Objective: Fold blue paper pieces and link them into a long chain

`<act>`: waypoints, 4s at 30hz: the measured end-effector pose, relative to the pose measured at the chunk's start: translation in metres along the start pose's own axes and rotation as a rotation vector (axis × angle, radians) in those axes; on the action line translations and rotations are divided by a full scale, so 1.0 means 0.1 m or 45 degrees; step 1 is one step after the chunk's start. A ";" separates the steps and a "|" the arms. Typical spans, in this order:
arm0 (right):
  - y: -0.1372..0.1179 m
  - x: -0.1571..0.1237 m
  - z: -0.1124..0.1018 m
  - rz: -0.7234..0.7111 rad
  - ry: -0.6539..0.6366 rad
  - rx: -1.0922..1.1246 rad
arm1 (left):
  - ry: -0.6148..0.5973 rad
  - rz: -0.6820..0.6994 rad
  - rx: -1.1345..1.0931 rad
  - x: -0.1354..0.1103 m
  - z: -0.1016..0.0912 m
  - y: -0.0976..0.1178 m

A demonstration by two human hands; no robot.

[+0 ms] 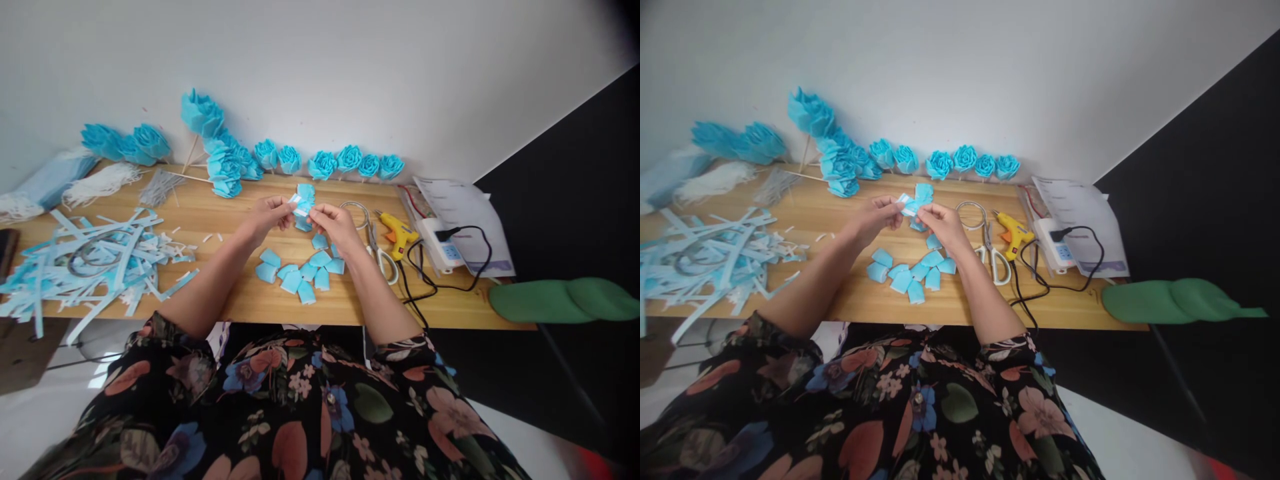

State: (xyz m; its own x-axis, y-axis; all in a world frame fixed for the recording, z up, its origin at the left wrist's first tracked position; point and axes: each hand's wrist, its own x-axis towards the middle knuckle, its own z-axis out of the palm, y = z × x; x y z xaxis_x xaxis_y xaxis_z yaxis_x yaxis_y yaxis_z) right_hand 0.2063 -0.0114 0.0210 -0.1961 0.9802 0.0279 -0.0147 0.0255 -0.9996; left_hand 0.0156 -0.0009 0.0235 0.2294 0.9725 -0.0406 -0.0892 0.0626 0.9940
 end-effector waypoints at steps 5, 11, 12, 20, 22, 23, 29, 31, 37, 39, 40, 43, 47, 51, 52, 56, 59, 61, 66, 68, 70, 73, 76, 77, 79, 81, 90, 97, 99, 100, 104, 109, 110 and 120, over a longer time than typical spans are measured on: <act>0.00 0.00 0.01 -0.003 -0.046 -0.054 | 0.006 0.033 0.001 0.02 0.01 -0.02; 0.06 0.02 0.00 -0.075 0.102 -0.113 | 0.407 0.379 0.268 0.00 0.07 -0.04; 0.07 0.03 0.00 -0.100 0.131 -0.135 | 0.461 0.470 0.365 -0.02 0.08 -0.05; 0.06 0.01 0.02 -0.233 0.171 -0.269 | 0.284 0.560 0.811 -0.10 0.16 -0.11; 0.04 -0.01 0.02 -0.249 0.171 -0.305 | 0.270 0.556 0.808 -0.09 0.17 -0.11; 0.03 -0.02 0.03 -0.260 0.173 -0.336 | 0.269 0.554 0.800 -0.09 0.17 -0.12; 0.03 -0.05 0.04 -0.304 0.202 -0.497 | 0.275 0.504 0.760 -0.08 0.19 -0.13; 0.03 -0.05 0.05 -0.312 0.206 -0.520 | 0.276 0.494 0.735 -0.09 0.20 -0.14; 0.04 -0.05 0.05 -0.313 0.204 -0.555 | 0.254 0.459 0.683 -0.09 0.22 -0.12; 0.03 -0.05 0.05 -0.319 0.204 -0.549 | 0.254 0.456 0.689 -0.10 0.22 -0.10; 0.03 -0.05 0.05 -0.322 0.202 -0.542 | 0.255 0.452 0.698 -0.10 0.22 -0.10; 0.04 -0.04 0.05 -0.320 0.199 -0.528 | 0.252 0.450 0.712 -0.11 0.23 -0.09; 0.04 -0.04 0.04 -0.319 0.192 -0.536 | 0.242 0.446 0.676 -0.11 0.23 -0.09; 0.03 -0.03 0.04 -0.307 0.187 -0.511 | 0.252 0.436 0.589 -0.10 0.22 -0.10; 0.03 -0.03 0.04 -0.296 0.183 -0.486 | 0.252 0.422 0.536 -0.09 0.22 -0.10; 0.04 -0.01 0.03 -0.215 0.167 -0.261 | 0.250 0.273 0.276 -0.04 0.18 -0.09; 0.06 0.00 0.02 -0.141 0.144 -0.115 | 0.149 0.071 0.151 -0.02 0.16 -0.08; 0.06 0.00 0.02 -0.116 0.104 -0.099 | 0.045 -0.034 0.051 -0.02 0.16 -0.09; 0.02 -0.02 0.03 -0.045 0.039 -0.129 | 0.023 0.065 -0.033 -0.03 0.17 -0.10; 0.01 -0.03 0.03 -0.038 0.009 -0.136 | 0.048 0.080 -0.018 -0.03 0.18 -0.09; 0.02 -0.03 0.04 -0.085 -0.010 -0.171 | 0.056 0.091 0.000 -0.04 0.18 -0.08; 0.06 -0.02 0.03 -0.181 -0.005 -0.240 | 0.031 0.116 0.025 -0.04 0.18 -0.07; 0.10 -0.01 0.02 -0.223 -0.005 -0.284 | -0.004 0.126 0.025 -0.04 0.19 -0.07; 0.11 0.00 0.01 -0.228 -0.006 -0.290 | -0.016 0.123 0.011 -0.04 0.19 -0.07; 0.12 0.00 0.00 -0.232 -0.008 -0.298 | -0.040 0.103 -0.027 -0.04 0.19 -0.07; 0.11 0.00 0.00 -0.230 -0.006 -0.308 | -0.062 0.062 -0.065 -0.04 0.18 -0.07; -0.01 -0.04 0.02 -0.095 -0.076 -0.174 | -0.053 0.015 -0.119 -0.01 0.15 -0.07; 0.04 0.00 0.00 -0.133 0.028 -0.151 | 0.201 0.222 -0.080 0.03 0.13 -0.10; 0.05 0.01 0.00 -0.163 0.063 -0.177 | 0.361 0.452 0.094 0.03 0.12 -0.11; 0.06 0.01 -0.01 -0.178 0.072 -0.201 | 0.400 0.561 0.184 0.02 0.13 -0.11; 0.07 0.01 -0.01 -0.233 0.064 -0.276 | 0.315 0.738 0.517 -0.03 0.17 -0.15; 0.02 -0.02 0.01 -0.279 0.096 -0.384 | 0.284 0.726 0.785 -0.04 0.16 -0.19; 0.00 -0.03 0.02 -0.280 0.108 -0.416 | 0.291 0.714 0.809 -0.04 0.16 -0.20; 0.02 -0.05 0.03 -0.369 0.153 -0.644 | 0.268 0.631 0.875 -0.04 0.17 -0.21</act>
State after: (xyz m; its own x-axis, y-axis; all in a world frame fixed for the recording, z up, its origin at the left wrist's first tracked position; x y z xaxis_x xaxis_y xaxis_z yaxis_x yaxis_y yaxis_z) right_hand 0.2038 -0.0166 0.0187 -0.1410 0.9339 0.3285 0.4236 0.3569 -0.8326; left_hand 0.0329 -0.0098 0.0049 0.1293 0.8772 0.4625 0.4883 -0.4623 0.7402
